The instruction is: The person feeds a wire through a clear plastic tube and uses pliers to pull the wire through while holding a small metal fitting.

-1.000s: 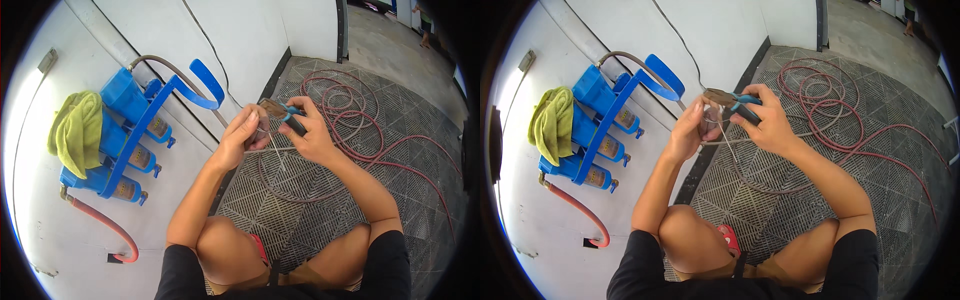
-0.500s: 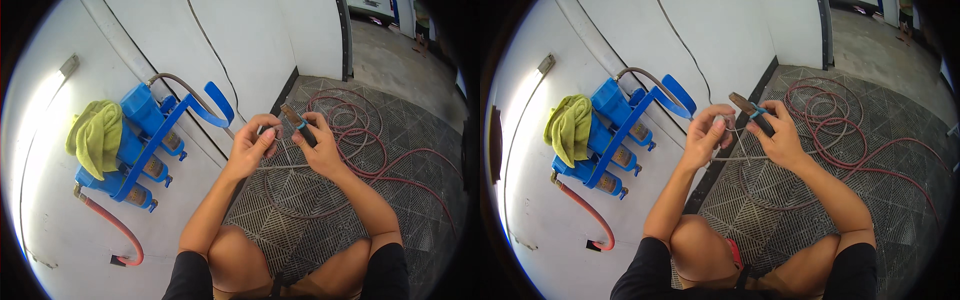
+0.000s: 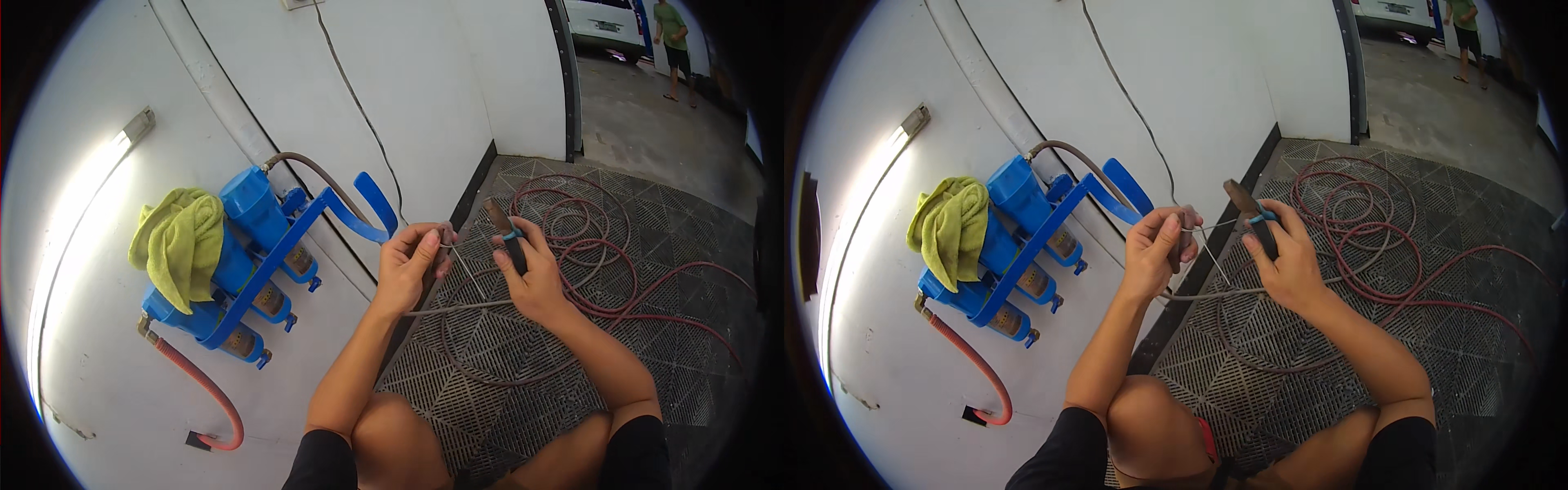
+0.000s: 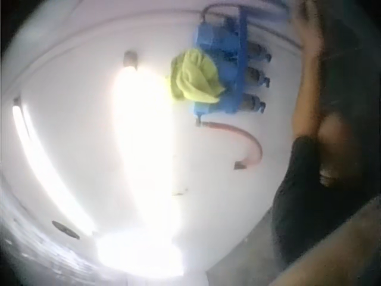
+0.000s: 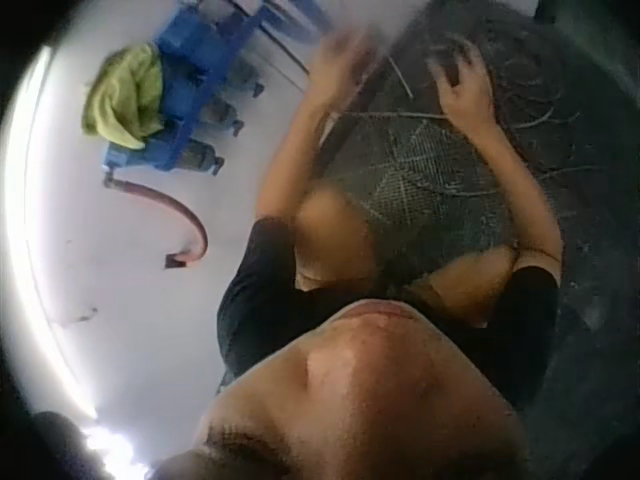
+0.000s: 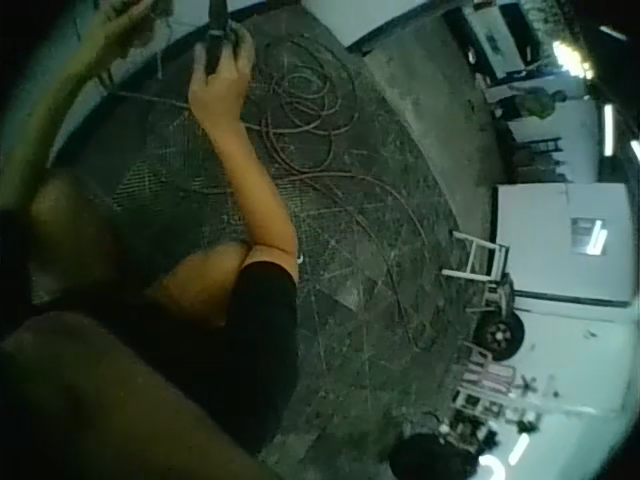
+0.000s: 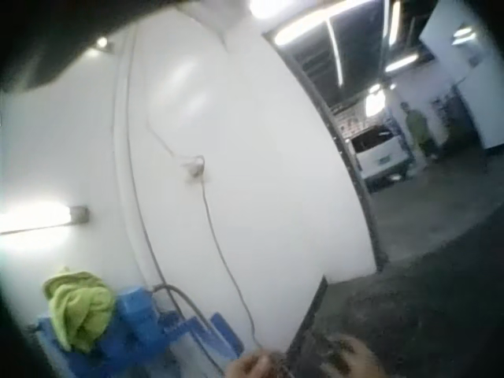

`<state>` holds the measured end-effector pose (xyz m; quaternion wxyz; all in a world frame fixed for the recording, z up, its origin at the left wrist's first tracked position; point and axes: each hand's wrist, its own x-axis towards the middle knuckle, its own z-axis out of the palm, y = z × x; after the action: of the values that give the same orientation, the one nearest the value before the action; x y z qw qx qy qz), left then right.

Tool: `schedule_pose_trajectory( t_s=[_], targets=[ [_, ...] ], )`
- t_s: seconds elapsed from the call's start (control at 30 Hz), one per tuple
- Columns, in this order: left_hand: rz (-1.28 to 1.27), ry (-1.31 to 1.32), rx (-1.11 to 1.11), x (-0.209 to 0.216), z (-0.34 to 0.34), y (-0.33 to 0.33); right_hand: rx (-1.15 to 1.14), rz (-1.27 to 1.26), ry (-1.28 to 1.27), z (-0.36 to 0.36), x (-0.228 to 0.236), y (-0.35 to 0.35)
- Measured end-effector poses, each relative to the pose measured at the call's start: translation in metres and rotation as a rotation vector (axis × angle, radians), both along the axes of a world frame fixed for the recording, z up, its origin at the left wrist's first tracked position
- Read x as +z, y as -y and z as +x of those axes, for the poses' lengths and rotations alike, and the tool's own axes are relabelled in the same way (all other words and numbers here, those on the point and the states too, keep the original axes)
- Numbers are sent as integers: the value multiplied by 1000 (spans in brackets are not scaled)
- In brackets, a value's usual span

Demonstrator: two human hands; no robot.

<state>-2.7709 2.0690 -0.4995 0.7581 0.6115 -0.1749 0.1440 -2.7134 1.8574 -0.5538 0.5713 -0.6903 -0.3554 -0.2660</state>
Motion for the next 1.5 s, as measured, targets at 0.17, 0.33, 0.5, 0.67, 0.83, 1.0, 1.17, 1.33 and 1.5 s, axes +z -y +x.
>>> schedule_pose_trajectory(
  t_s=[0.17, 0.33, 0.5, 0.67, 0.83, 1.0, 1.17, 1.33, 1.5],
  targets=[
    [-42, -9, 91, 9, 1, 1, -508, -435, 433, -3, 0, 16],
    [-81, -39, 193, 10, 4, 6, -574, -466, 457, 1, -15, 14],
    [-83, -103, 258, 13, 4, 8, -646, -560, 508, 9, -18, 14],
    [-77, -142, 288, 9, 9, 10, -718, -529, 535, 6, -14, 3],
    [-102, -157, 304, 9, 14, 14, -772, -514, 546, 9, -11, -3],
    [-102, -158, 300, 9, 15, 13, -778, -528, 546, 12, -9, -2],
    [-78, -195, 287, 10, 14, 15, -753, -566, 546, 16, -11, 1],
    [-77, -234, 302, 10, 13, 15, -683, -555, 538, 23, -16, 2],
    [-82, -215, 308, 8, 15, 16, -681, -528, 545, 21, -18, -1]
  ],
)
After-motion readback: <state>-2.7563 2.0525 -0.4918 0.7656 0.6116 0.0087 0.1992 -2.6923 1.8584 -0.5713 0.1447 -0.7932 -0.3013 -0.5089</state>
